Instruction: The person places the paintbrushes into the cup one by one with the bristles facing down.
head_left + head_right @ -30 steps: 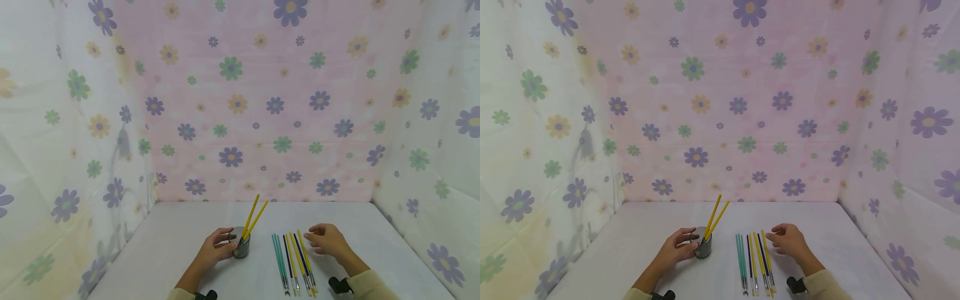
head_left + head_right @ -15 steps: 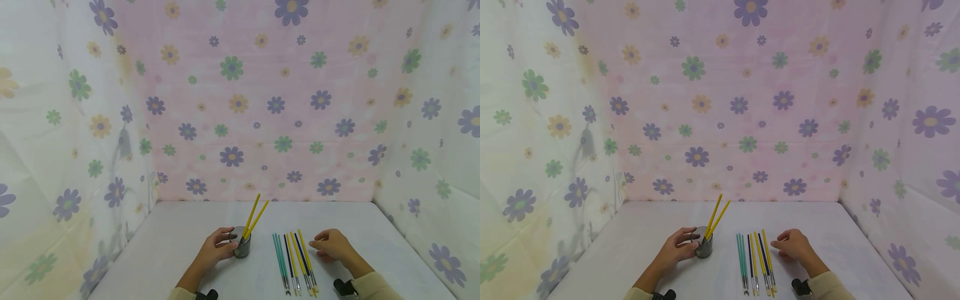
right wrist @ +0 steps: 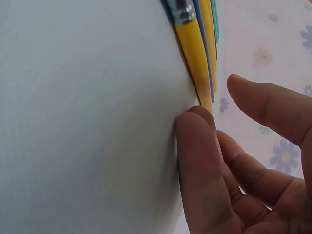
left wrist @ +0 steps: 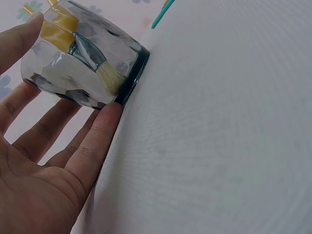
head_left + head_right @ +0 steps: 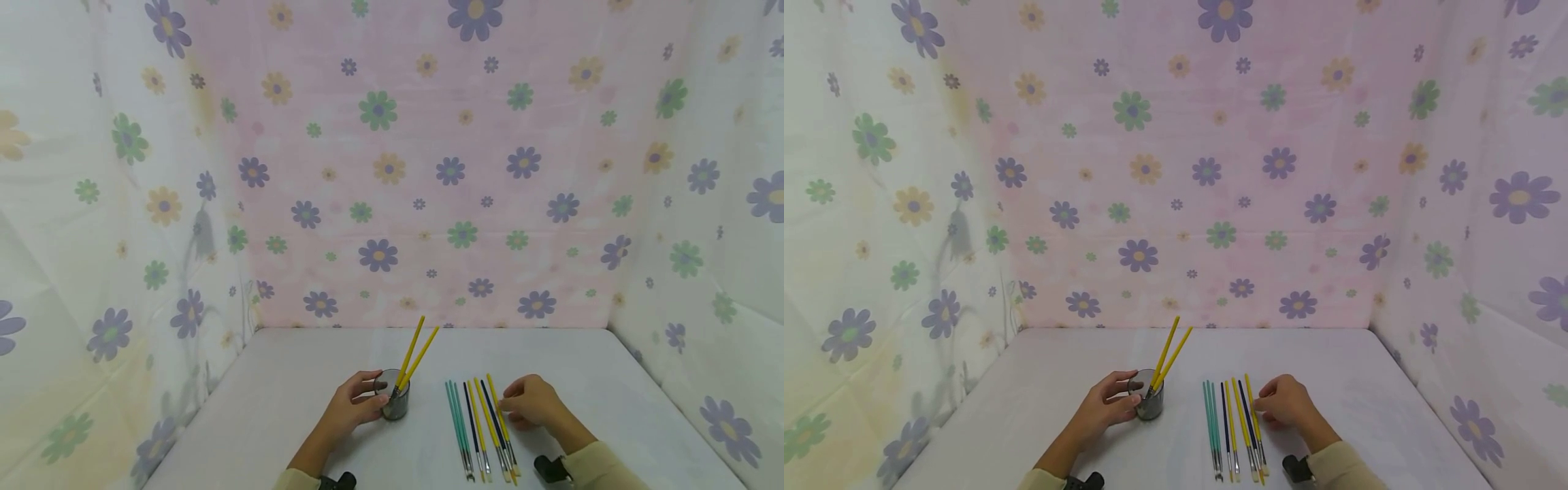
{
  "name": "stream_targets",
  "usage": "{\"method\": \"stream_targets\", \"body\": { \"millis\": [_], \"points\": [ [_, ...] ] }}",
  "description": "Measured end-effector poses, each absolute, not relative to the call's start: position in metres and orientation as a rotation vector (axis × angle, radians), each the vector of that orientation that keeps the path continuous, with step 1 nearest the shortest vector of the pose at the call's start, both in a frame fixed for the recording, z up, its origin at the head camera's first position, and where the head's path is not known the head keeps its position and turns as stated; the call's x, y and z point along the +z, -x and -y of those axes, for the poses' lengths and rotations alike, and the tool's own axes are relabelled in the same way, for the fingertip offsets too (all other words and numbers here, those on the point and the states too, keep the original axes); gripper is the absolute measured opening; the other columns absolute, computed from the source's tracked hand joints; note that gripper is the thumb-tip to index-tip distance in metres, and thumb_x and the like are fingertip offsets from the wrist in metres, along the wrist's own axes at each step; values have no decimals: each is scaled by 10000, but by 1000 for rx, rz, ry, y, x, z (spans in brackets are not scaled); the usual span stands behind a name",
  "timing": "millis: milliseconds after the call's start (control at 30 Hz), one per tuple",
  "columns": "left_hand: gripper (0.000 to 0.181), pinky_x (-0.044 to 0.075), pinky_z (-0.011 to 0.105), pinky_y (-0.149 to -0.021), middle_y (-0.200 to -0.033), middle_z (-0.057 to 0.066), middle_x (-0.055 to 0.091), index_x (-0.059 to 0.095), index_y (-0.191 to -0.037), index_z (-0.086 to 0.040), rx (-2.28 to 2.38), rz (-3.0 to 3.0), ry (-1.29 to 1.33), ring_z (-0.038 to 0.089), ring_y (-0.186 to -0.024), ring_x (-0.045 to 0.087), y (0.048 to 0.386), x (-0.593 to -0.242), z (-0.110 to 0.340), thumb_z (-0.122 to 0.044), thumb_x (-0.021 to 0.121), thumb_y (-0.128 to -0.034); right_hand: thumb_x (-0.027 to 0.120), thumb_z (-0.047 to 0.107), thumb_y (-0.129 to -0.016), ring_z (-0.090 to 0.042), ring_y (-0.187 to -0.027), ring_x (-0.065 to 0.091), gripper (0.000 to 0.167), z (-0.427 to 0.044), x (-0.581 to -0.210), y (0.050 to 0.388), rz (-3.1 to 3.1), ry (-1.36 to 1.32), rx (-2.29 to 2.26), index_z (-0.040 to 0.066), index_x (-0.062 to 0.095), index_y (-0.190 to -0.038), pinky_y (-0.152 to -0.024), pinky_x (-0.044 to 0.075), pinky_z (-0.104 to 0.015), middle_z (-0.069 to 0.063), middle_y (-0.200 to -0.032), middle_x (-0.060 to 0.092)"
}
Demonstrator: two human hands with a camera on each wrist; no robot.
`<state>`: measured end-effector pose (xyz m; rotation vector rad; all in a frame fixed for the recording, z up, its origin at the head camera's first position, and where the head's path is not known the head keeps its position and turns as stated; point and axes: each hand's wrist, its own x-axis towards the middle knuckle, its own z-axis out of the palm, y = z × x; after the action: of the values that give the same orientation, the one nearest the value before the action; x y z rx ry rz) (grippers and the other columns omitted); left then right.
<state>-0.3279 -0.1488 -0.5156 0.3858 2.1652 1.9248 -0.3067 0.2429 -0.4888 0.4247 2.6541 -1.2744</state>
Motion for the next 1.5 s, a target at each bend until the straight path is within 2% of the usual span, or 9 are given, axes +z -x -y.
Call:
{"method": "stream_targets", "body": {
  "millis": [333, 633, 1000, 1233, 1500],
  "points": [
    [621, 627, 431, -875, -1458, 205, 567, 504, -1509, -125, 1923, -2173, -371, 321, -1249, 644, 328, -516, 149, -293, 754, -966, 905, 189, -773, -190, -688, 652, 362, -228, -487, 303, -2734, -344, -1179, 5, 679, -987, -552, 572, -284, -96, -861, 672],
    [672, 628, 433, -872, -1457, 198, 573, 499, -1512, -127, 1915, -2184, -383, 329, -1256, 643, 328, -517, 150, -358, 772, -944, 890, 121, -787, -184, -696, 660, 320, -221, -487, 304, -2741, -351, -1174, -2, 672, -986, -550, 578, -285, -103, -876, 679],
    [630, 628, 429, -872, -1465, 216, 561, 508, -1507, -130, 1919, -2176, -389, 331, -1252, 644, 328, -517, 149, -320, 759, -960, 866, 92, -807, -183, -691, 656, 262, -217, -488, 305, -2736, -321, -1170, 0, 688, -975, -554, 567, -289, -89, -864, 691],
    [621, 628, 426, -871, -1466, 213, 562, 496, -1515, -120, 1912, -2187, -368, 325, -1246, 648, 328, -516, 149, -297, 744, -973, 861, 105, -792, -186, -634, 619, 234, -216, -483, 301, -2770, -305, -1147, 25, 691, -932, -505, 502, -281, -73, -814, 674],
    [634, 628, 427, -871, -1460, 214, 566, 492, -1518, -126, 1918, -2179, -363, 315, -1235, 653, 328, -515, 149, -299, 753, -966, 856, 85, -791, -186, -669, 642, 240, -216, -483, 302, -2751, -309, -1201, 9, 692, -950, -534, 536, -291, -86, -845, 687]
  ]
}}
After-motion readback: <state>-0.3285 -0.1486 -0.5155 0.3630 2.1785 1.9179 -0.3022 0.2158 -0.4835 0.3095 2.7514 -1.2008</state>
